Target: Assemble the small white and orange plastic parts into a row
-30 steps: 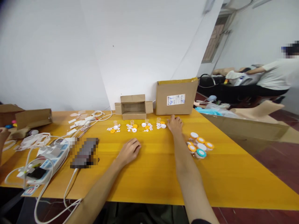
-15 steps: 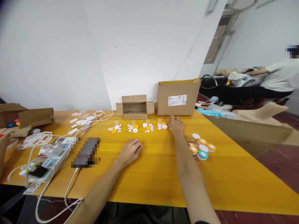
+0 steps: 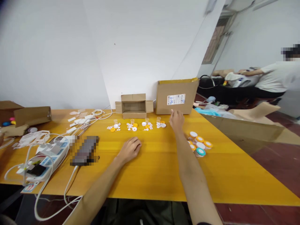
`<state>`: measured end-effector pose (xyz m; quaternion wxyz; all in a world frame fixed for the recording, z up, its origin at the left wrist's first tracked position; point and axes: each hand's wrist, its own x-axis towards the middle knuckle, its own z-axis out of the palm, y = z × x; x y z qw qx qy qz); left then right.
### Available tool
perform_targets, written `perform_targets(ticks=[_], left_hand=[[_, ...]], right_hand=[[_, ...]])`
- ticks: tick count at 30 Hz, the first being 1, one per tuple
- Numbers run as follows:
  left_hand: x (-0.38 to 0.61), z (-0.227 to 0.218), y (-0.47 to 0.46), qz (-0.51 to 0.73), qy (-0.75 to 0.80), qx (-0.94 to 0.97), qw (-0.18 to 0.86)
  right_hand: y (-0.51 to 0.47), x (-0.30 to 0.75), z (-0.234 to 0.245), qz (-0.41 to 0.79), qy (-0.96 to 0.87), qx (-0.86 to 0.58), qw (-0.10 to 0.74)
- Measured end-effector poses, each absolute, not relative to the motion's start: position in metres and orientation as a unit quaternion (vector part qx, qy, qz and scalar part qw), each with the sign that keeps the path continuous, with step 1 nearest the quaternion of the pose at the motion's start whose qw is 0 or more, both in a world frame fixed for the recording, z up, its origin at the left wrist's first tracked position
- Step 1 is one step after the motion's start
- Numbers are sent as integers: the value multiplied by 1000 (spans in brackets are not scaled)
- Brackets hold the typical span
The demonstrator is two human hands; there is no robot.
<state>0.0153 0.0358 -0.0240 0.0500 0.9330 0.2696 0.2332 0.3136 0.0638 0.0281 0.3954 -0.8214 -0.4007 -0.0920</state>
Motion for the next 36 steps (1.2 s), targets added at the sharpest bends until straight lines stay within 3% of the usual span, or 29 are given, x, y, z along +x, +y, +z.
perform_targets(ticks=[4, 11, 17, 20, 24, 34, 36], left_hand=[[15, -24, 37, 235, 275, 931, 57], [15, -21, 38, 251, 263, 930, 49], [14, -17, 37, 253, 265, 929, 50], [13, -17, 37, 250, 272, 928, 52], [12, -16, 38, 255, 279, 924, 53], [11, -16, 42, 250, 287, 922, 72], [11, -16, 43, 249, 286, 923, 70]], right_hand=[[78, 322, 41, 25, -257, -754, 604], [72, 325, 47, 68, -197, -760, 616], [38, 274, -4, 60, -194, -788, 582], [29, 259, -21, 39, -256, -850, 458], [25, 267, -20, 62, -311, -874, 368], [12, 283, -10, 31, -480, -814, 327], [-3, 272, -15, -26, -544, -797, 263]])
